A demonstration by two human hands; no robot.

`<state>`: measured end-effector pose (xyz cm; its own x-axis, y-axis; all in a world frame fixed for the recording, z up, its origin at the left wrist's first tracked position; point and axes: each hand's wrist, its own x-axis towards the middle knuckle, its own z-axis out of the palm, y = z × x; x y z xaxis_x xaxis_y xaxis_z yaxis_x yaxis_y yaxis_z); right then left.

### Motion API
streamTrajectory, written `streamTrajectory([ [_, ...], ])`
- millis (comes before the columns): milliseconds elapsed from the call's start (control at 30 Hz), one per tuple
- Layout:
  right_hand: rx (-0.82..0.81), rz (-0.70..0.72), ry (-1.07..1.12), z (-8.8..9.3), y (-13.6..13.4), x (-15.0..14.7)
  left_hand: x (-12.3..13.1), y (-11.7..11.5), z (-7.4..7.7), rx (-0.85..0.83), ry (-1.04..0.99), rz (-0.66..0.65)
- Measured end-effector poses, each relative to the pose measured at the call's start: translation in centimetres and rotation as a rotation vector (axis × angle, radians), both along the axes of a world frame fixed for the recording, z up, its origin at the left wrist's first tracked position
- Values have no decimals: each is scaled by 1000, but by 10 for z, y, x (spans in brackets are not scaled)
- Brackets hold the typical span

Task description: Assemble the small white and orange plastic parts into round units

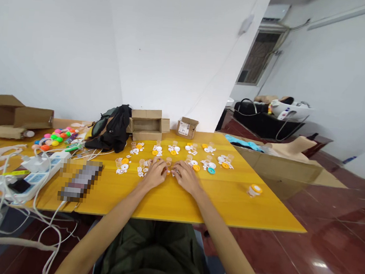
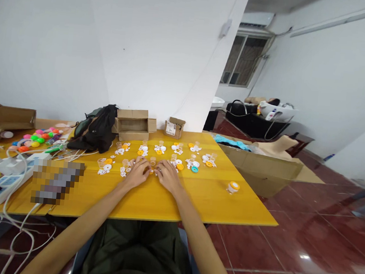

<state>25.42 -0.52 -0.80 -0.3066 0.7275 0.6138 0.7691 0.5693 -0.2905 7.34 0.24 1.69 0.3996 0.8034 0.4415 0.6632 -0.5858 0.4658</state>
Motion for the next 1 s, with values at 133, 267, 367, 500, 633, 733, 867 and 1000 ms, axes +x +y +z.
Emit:
streamTrajectory([
  [133,21,-45,41,0,4,1,-2,3,-1,-36,-43,31],
  [267,44,-81,71,-1,8,3,-3,4,-3,-54,-53,23],
  [367,49,-94,79,-1,11,3,-4,3,-3,-57,-26,5],
  [500,38,-94,94,1,10,6,-3,1,-4,-58,-19,-3],
  [633,-1,-126,87,5,6,12,-3,1,-3,-68,-30,2],
  [733,-27,-193,67,8,3,19,-3,1,-2,-73,-29,10],
  [867,-99,-288,-1,12,-3,25,-2,0,1,-81,-5,17],
  [1000,-240,-349,-108,19,-12,23,-1,-4,4,-80,34,49],
])
